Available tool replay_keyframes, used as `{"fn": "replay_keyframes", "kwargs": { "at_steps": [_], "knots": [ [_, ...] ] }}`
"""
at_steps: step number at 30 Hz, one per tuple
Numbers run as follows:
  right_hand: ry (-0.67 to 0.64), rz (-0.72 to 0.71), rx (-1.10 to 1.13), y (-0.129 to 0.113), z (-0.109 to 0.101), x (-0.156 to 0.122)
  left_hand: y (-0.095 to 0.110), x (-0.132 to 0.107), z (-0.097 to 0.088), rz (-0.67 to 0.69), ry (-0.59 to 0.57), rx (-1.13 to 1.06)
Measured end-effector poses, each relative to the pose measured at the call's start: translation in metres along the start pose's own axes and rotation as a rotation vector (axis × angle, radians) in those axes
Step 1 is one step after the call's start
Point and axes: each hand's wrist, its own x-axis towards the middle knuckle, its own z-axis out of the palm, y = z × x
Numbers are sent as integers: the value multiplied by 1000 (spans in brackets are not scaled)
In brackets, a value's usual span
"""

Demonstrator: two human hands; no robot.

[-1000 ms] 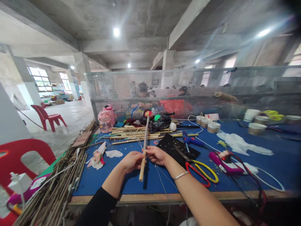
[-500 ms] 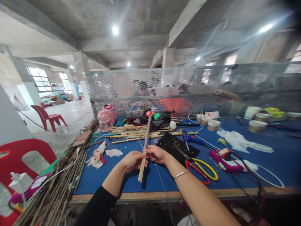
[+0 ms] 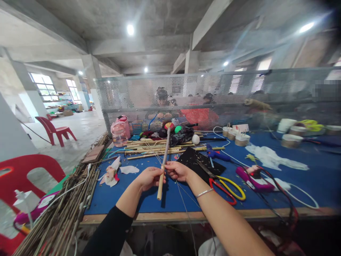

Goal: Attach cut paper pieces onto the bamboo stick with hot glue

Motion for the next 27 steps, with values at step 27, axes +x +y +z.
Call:
{"fn": "replay_keyframes", "kwargs": {
  "at_steps": [27],
  "knots": [
    [66,-1,-111,-1,9,-2,-7,1,5,67,115,251]
  ]
}}
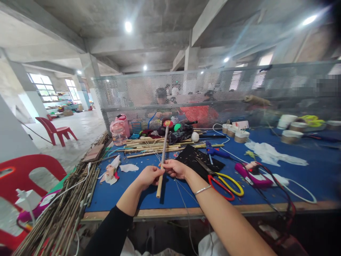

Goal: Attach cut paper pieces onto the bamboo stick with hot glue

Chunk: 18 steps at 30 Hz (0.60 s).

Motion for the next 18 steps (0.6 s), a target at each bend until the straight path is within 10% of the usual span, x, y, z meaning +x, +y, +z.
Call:
{"fn": "replay_keyframes", "kwargs": {
  "at_steps": [11,18],
  "knots": [
    [189,7,-147,6,20,12,-7,-7,13,107,375,152],
    [110,-78,-94,3,14,-3,-6,-7,8,122,137,132]
  ]
}}
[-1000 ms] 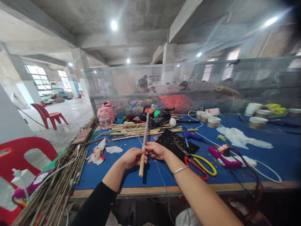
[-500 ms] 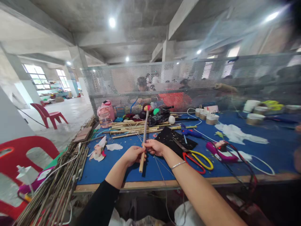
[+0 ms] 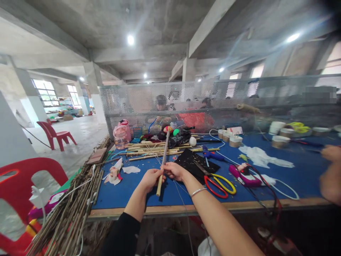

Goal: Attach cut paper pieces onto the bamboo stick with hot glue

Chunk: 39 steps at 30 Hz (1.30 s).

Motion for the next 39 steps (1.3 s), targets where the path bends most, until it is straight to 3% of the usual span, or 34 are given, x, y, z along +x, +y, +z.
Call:
{"fn": "replay_keyframes", "kwargs": {
  "at_steps": [3,9,15,19,23,39],
  "knots": [
    [22,-15,1,3,0,1,-3,1,2,16,-30,18],
    [109,33,-68,2,7,12,-4,21,-7,61,115,243],
    [132,155,-133,-6,6,24,-2,39,-25,48,69,401],
    [175,116,-139,-3,7,22,-5,32,-24,91,125,417],
    [218,60,-149,3,9,20,-9,20,-16,95,98,386],
    [189,-12,-189,1,12,19,-5,13,-7,96,138,307]
  ]
}}
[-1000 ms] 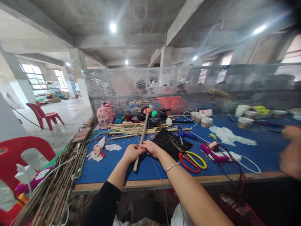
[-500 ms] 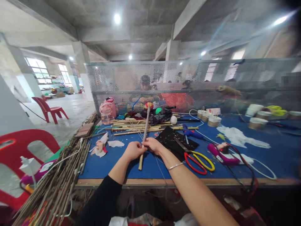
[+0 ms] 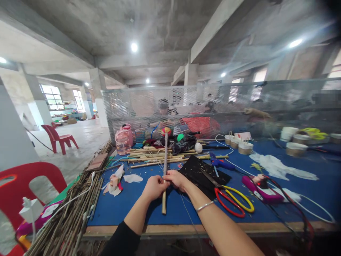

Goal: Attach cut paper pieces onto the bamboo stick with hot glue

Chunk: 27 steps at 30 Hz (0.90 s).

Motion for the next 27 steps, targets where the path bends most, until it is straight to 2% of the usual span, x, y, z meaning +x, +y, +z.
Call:
{"fn": "replay_keyframes", "kwargs": {
  "at_steps": [5,9,13,15,21,27],
  "knots": [
    [-66,-8,40,2,-5,2,-1,0,1,-22,-6,-112],
    [-155,1,129,1,-11,-2,2,-4,4,-87,-142,-326],
    [-168,-8,183,1,-10,-5,6,-8,2,-140,-268,-505],
    [-148,-13,187,3,-7,-4,6,-9,1,-154,-280,-536],
    [-137,-10,207,6,-4,-3,4,-9,1,-129,-193,-529],
    [-228,0,244,0,-12,-10,5,-11,-4,-167,-324,-584]
  ]
}}
